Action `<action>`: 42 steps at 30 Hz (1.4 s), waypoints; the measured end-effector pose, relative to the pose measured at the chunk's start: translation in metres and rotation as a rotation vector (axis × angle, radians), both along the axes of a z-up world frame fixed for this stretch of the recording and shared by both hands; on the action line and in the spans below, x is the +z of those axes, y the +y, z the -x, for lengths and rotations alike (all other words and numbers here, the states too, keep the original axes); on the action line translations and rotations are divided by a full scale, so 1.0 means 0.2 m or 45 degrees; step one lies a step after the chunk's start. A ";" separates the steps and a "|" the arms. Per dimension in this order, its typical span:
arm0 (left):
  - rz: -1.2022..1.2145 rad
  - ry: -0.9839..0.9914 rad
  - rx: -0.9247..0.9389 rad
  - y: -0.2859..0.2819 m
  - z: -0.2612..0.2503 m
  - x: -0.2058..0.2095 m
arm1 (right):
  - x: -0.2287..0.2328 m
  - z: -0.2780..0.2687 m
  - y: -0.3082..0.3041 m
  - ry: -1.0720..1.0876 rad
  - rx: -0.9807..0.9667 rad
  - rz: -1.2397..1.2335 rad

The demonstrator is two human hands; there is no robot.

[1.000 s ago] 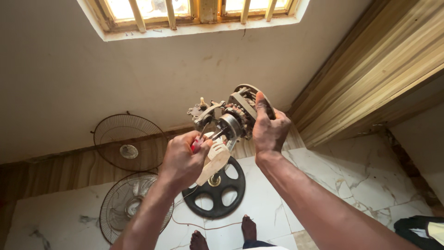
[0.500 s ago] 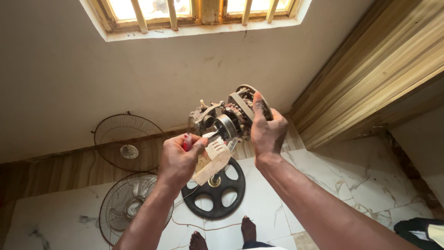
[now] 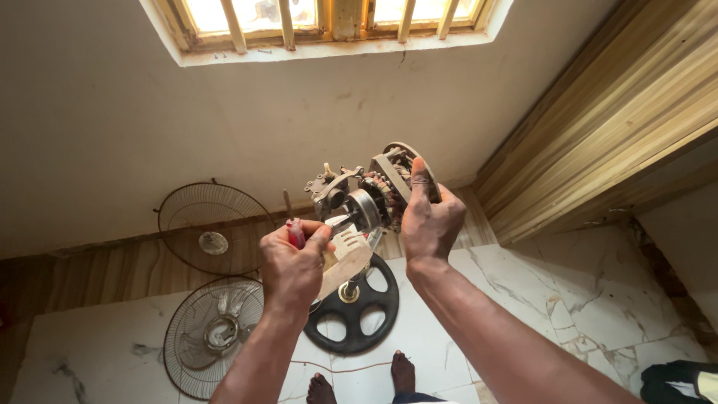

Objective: The person holds a disassembled electrical motor component and uses a screwdriver to adjust internal parts. They rotate the component to access different areas while manipulating the tool inside the housing.

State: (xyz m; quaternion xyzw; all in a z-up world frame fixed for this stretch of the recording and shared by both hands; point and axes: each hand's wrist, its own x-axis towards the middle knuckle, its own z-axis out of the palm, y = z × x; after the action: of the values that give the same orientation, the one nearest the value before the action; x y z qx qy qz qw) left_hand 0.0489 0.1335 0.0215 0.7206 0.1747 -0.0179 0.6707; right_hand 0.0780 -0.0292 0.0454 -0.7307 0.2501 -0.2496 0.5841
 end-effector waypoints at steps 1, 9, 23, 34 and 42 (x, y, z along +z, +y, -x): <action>-0.016 -0.004 0.036 0.01 0.00 0.00 | -0.01 -0.01 -0.01 0.066 -0.025 0.033; 0.112 0.058 0.201 0.08 0.04 0.07 | 0.00 -0.04 -0.11 0.018 -0.015 -0.064; 0.504 0.145 0.469 0.14 -0.04 0.08 | 0.05 -0.03 -0.06 0.139 -0.010 -0.108; 0.897 0.200 0.554 0.23 -0.02 -0.02 | 0.07 -0.02 -0.11 0.276 0.070 -0.046; 1.154 0.267 0.481 0.24 0.07 -0.08 | 0.04 0.00 -0.17 0.229 0.206 -0.091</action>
State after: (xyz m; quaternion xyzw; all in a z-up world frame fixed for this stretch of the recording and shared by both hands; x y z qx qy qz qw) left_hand 0.0355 0.1814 0.0050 0.3068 0.3432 -0.0425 0.8867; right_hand 0.0783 -0.0638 0.0540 -0.7466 0.2504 -0.1260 0.6033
